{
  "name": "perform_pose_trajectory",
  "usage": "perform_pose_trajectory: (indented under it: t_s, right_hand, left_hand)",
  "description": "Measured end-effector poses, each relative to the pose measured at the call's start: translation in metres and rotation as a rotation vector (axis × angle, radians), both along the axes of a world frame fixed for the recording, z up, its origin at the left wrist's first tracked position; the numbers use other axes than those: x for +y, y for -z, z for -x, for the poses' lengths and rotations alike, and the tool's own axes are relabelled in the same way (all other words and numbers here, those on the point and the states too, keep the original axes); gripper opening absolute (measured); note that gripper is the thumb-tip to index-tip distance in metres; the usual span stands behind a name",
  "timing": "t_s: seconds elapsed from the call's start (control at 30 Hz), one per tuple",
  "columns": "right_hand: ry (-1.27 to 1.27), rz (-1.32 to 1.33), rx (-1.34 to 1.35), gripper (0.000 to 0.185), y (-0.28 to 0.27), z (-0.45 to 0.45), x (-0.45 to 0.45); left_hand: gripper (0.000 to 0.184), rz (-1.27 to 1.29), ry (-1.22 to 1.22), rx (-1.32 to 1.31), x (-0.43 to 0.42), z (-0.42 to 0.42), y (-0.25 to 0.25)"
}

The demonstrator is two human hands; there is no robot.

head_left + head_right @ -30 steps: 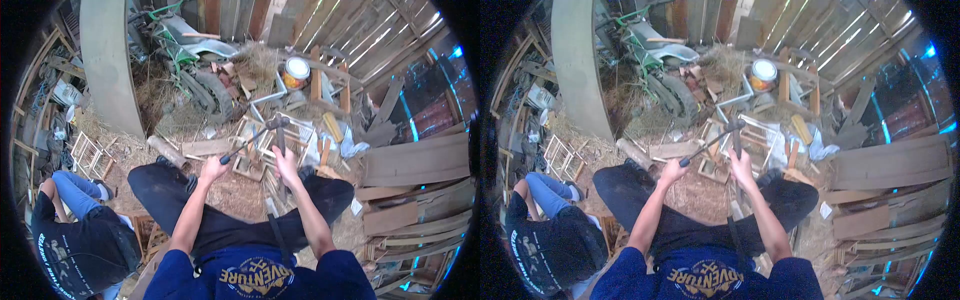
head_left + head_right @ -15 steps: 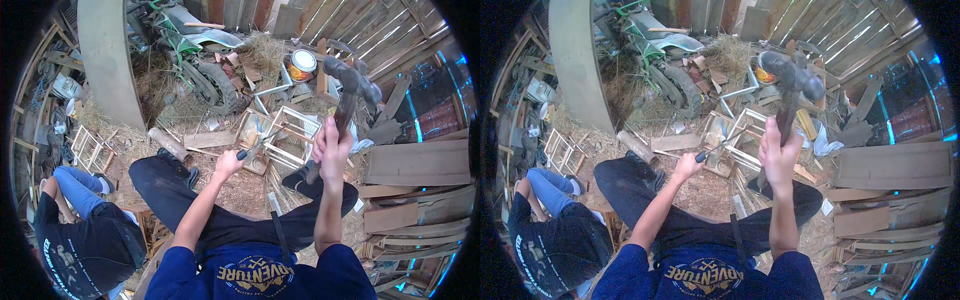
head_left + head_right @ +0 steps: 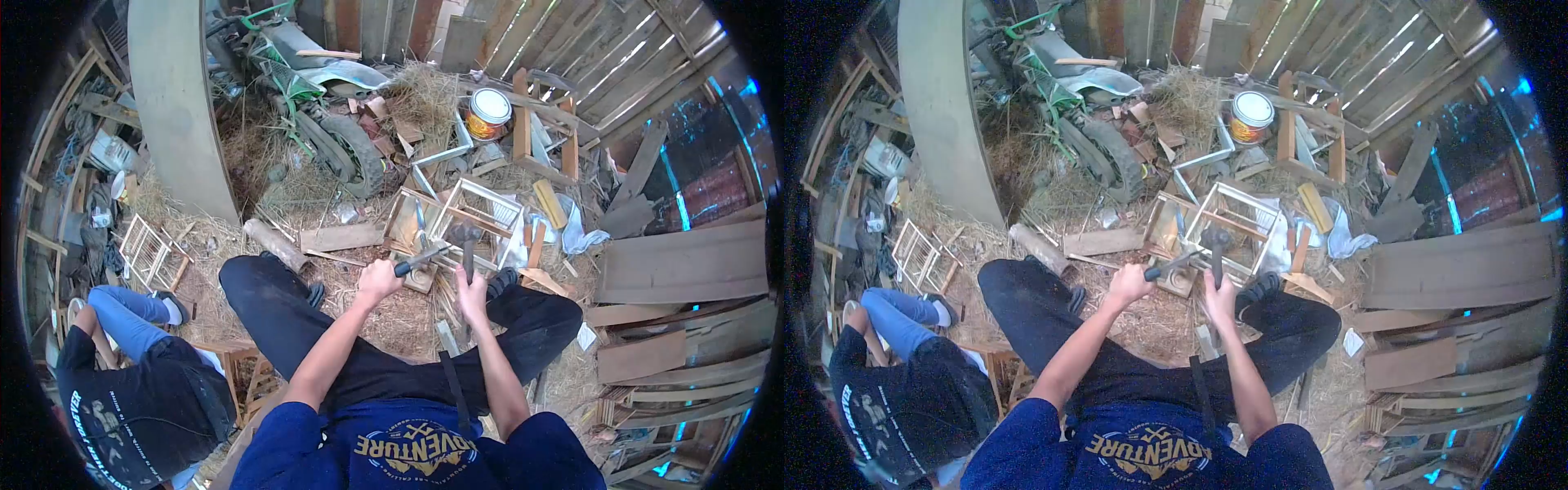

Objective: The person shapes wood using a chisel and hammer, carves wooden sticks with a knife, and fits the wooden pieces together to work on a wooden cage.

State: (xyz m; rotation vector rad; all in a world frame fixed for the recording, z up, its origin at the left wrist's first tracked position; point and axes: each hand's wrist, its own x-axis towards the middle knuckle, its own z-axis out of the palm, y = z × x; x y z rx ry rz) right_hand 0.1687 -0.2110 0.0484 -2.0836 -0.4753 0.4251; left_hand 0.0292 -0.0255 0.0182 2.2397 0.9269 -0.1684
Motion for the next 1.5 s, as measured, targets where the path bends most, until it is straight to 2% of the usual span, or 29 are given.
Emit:
perform_pose_trajectory:
  t_s: [0.07,0.13,0.2,0.27,0.33,0.43,0.47,0.6,0.7,0.77,0.83,0.87,0.93,1.0,1.03,1.07,1.1,1.2,1.27,1.33,1.47,1.5]
  right_hand:
    - [-0.01,-0.11,-0.123,0.033,0.003,-0.007,-0.007]
    - [-0.002,-0.189,0.032,0.031,-0.013,-0.01,-0.006]
    - [0.064,-0.256,0.309,0.03,-0.047,-0.006,0.002]
    - [0.058,-0.276,0.285,0.031,-0.065,-0.003,0.009]
    - [0.031,-0.28,0.253,0.033,-0.069,-0.004,0.015]
    - [-0.004,-0.352,0.35,0.034,-0.086,0.004,0.028]
    - [-0.041,-0.353,0.316,0.041,-0.092,0.006,0.03]
    - [-0.161,-0.567,0.351,0.05,-0.164,0.014,0.039]
    - [-0.221,-0.792,0.248,0.054,-0.197,0.014,0.047]
    - [-0.177,-0.854,0.127,0.062,-0.185,0.009,0.052]
    - [-0.107,-0.901,-0.016,0.066,-0.148,0.005,0.058]
    - [-0.1,-0.852,0.015,0.068,-0.116,0.006,0.054]
    - [0.002,-0.52,-0.009,0.061,-0.037,0.015,0.045]
    - [0.001,-0.127,0.062,0.055,0.037,0.012,0.028]
    - [0.006,-0.059,0.093,0.054,0.055,0.011,0.022]
    - [0.051,-0.089,0.013,0.054,0.06,0.011,0.026]
    - [0.063,-0.128,0.046,0.054,0.056,0.003,0.032]
    - [0.102,-0.161,0.203,0.057,0.03,-0.005,0.03]
    - [0.078,-0.176,0.249,0.058,-0.016,-0.016,0.042]
    - [0.065,-0.304,0.5,0.05,-0.069,-0.006,0.046]
    - [0.017,-0.402,0.412,0.053,-0.127,-0.007,0.053]
    - [-0.061,-0.416,0.349,0.054,-0.139,-0.013,0.051]
  left_hand:
    - [0.033,0.031,-0.054,-0.044,0.007,0.0,-0.005]
    - [0.035,0.067,-0.089,-0.036,0.018,0.002,-0.011]
    - [0.034,0.062,-0.087,0.004,0.03,0.009,-0.025]
    - [0.032,0.078,-0.087,0.028,0.04,0.022,-0.034]
    - [0.032,0.08,-0.114,0.006,0.043,0.025,-0.019]
    - [0.033,0.046,-0.105,-0.015,0.036,0.029,-0.011]
    - [0.033,0.028,-0.093,-0.021,0.032,0.027,-0.012]
    - [0.031,-0.006,-0.06,0.013,0.014,0.027,-0.015]
    - [0.027,0.001,-0.029,0.014,0.009,0.03,-0.021]
    - [0.024,-0.02,-0.045,0.019,0.01,0.029,-0.018]
    - [0.024,-0.019,-0.077,0.007,0.012,0.027,-0.028]
    - [0.025,-0.008,-0.078,0.022,0.015,0.027,-0.024]
    - [0.026,0.013,-0.08,0.041,0.023,0.026,-0.013]
    - [0.028,0.005,-0.066,0.052,0.021,0.021,-0.033]
    - [0.028,-0.002,-0.058,0.06,0.02,0.02,-0.041]
    - [0.028,-0.019,-0.085,0.004,0.022,0.02,-0.02]
    - [0.028,-0.055,-0.081,0.028,0.018,0.017,-0.021]
    - [0.028,0.052,-0.059,0.004,0.008,0.023,-0.002]
    - [0.028,0.003,-0.07,-0.008,0.011,0.019,-0.006]
    - [0.029,0.002,-0.087,0.022,0.007,0.026,-0.002]
    - [0.032,0.061,-0.145,-0.016,0.014,0.023,-0.005]
    - [0.033,0.071,-0.154,-0.015,0.02,0.024,-0.002]
